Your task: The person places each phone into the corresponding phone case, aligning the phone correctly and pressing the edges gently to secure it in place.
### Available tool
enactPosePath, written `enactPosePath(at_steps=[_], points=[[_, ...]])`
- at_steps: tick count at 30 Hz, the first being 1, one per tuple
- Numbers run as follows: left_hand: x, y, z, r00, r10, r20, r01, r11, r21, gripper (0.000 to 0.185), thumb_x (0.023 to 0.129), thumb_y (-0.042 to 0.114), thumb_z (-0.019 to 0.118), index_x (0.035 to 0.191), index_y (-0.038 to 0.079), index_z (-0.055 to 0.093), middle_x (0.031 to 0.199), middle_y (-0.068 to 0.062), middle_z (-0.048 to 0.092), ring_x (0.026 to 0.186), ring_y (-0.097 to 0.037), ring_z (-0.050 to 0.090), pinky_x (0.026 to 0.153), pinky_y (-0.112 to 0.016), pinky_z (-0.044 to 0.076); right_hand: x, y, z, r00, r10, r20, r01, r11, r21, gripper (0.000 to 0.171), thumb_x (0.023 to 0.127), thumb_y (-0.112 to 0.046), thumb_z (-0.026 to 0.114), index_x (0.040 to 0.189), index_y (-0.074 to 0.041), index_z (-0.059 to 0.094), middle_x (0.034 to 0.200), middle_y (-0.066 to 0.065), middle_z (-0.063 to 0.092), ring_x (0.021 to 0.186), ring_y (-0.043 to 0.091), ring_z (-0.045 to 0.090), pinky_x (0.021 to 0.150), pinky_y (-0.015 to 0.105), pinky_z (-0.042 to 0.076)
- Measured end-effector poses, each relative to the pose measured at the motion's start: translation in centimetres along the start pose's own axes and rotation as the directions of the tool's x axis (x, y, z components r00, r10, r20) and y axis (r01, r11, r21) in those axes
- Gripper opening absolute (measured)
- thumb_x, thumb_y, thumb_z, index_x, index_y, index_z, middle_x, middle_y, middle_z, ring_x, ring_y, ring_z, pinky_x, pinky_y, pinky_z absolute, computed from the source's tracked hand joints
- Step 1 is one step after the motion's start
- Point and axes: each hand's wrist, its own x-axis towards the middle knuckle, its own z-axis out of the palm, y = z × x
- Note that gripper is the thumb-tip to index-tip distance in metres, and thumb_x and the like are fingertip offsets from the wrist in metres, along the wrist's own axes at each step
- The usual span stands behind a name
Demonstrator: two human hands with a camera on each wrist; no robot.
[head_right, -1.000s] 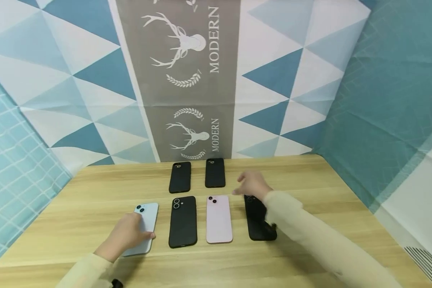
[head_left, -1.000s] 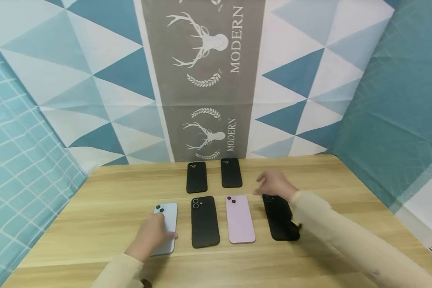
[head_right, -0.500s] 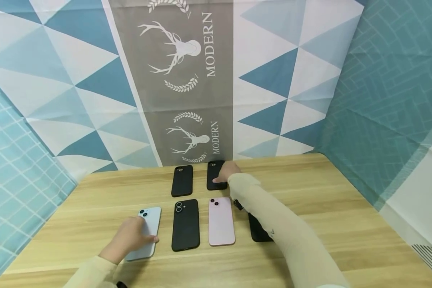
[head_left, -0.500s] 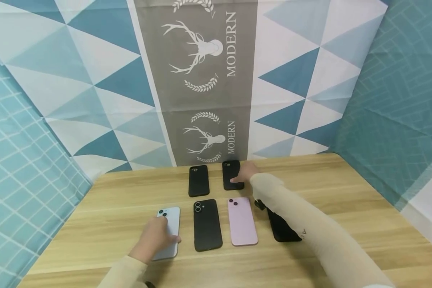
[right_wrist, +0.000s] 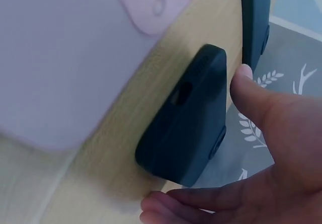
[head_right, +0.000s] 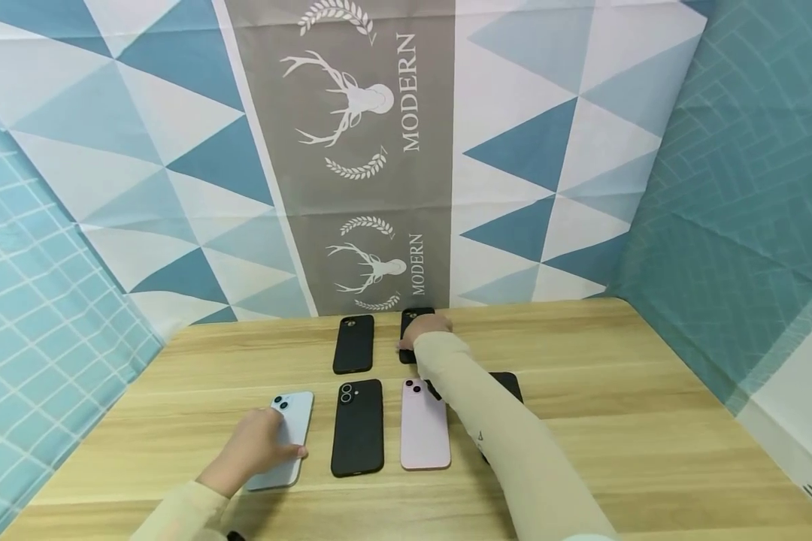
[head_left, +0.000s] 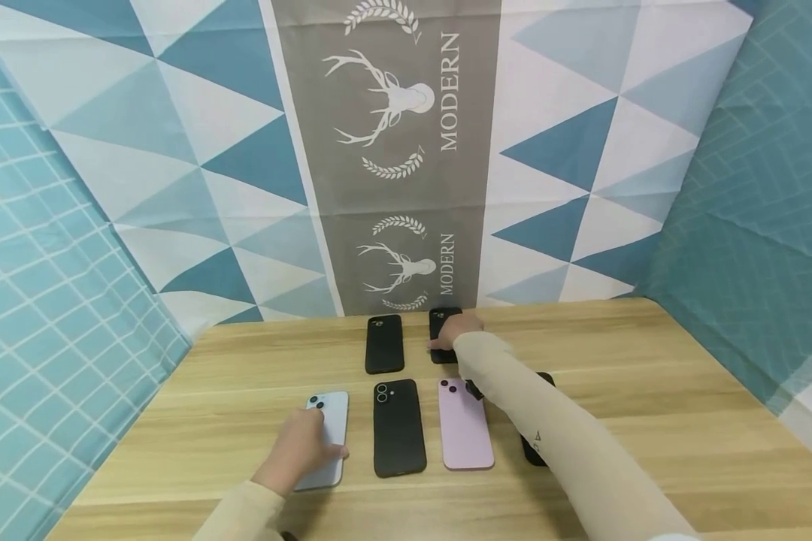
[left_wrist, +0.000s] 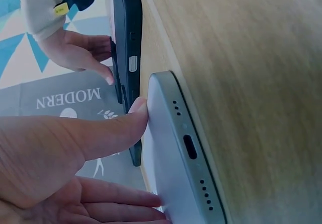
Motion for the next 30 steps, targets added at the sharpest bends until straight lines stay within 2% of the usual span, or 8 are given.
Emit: enactPosePath(at_steps=[3,6,10,14,18,24,30], points=[[-0.1,0.1,0.1,1.0,0.014,-0.007,-0.014,1.0,0.004,0.05,0.061,0.029,0.089,0.081,-0.008,0.061,0.069,-0.011,0.059,0.063,-0.019,0.05,0.056,-0.031,0.047,0.3,0.1,0.6,1.0,0.006,0.003,-0.005,1.0,-0.025,0.075,0.079,-0.066,0.063,0.118,-0.002,0.066,0.124,0.014,0.065,0.103,0.026,0.061,0.079,0.035,0.053],[-0.1,0.3,0.1,1.0,0.028,-0.013,-0.028,1.0,0.005,0.05,0.06,0.029,0.089,0.08,-0.008,0.061,0.068,-0.011,0.059,0.063,-0.018,0.049,0.055,-0.03,0.046,0.0,0.6,0.4,1.0,0.001,0.012,-0.001,1.0,-0.021,0.074,0.078,-0.061,0.068,0.12,-0.001,0.064,0.125,0.014,0.064,0.103,0.024,0.06,0.082,0.033,0.054],[0.1,0.3,0.0,0.999,0.027,-0.019,-0.027,1.0,-0.002,0.05,0.06,0.027,0.09,0.081,-0.007,0.061,0.069,-0.01,0.059,0.063,-0.018,0.049,0.055,-0.03,0.046,-0.5,1.5,-0.4,0.999,-0.041,-0.008,0.042,0.999,0.034,0.07,0.075,-0.049,0.077,0.119,0.003,0.063,0.124,0.016,0.064,0.102,0.025,0.061,0.085,0.033,0.055],[0.1,0.2,-0.2,1.0,0.018,-0.008,-0.018,1.0,-0.002,0.052,0.06,0.028,0.09,0.084,-0.008,0.062,0.07,-0.011,0.06,0.064,-0.018,0.05,0.056,-0.03,0.047,-0.2,2.5,-0.5,0.996,-0.072,-0.052,0.078,0.99,0.121,0.074,0.067,-0.04,0.086,0.12,0.006,0.06,0.123,0.018,0.064,0.105,0.028,0.063,0.087,0.036,0.057],[-0.1,0.0,-0.2,1.0,-0.013,-0.006,0.013,1.0,0.001,0.055,0.059,0.032,0.09,0.085,-0.008,0.062,0.072,-0.011,0.06,0.064,-0.018,0.05,0.058,-0.031,0.048,0.0,3.2,-0.3,0.995,-0.059,-0.075,0.073,0.976,0.207,0.078,0.061,-0.034,0.091,0.12,0.006,0.059,0.12,0.019,0.064,0.106,0.032,0.062,0.088,0.038,0.056],[-0.7,-0.2,-0.3,0.998,-0.058,-0.024,0.059,0.998,0.013,0.059,0.059,0.036,0.089,0.085,-0.01,0.062,0.072,-0.014,0.062,0.062,-0.018,0.051,0.055,-0.031,0.048,-0.7,3.7,-0.4,0.995,-0.029,-0.097,0.053,0.966,0.253,0.085,0.056,-0.036,0.093,0.119,0.008,0.058,0.119,0.021,0.063,0.109,0.034,0.06,0.095,0.04,0.053],[-1.0,0.4,-0.5,0.991,-0.122,0.06,0.117,0.99,0.083,0.053,0.065,0.039,0.086,0.082,-0.005,0.062,0.068,-0.009,0.058,0.059,-0.018,0.049,0.048,-0.027,0.04,-1.2,4.3,-0.4,0.992,-0.045,-0.115,0.075,0.961,0.266,0.081,0.057,-0.039,0.092,0.116,0.007,0.06,0.116,0.021,0.065,0.1,0.031,0.063,0.09,0.04,0.055]])
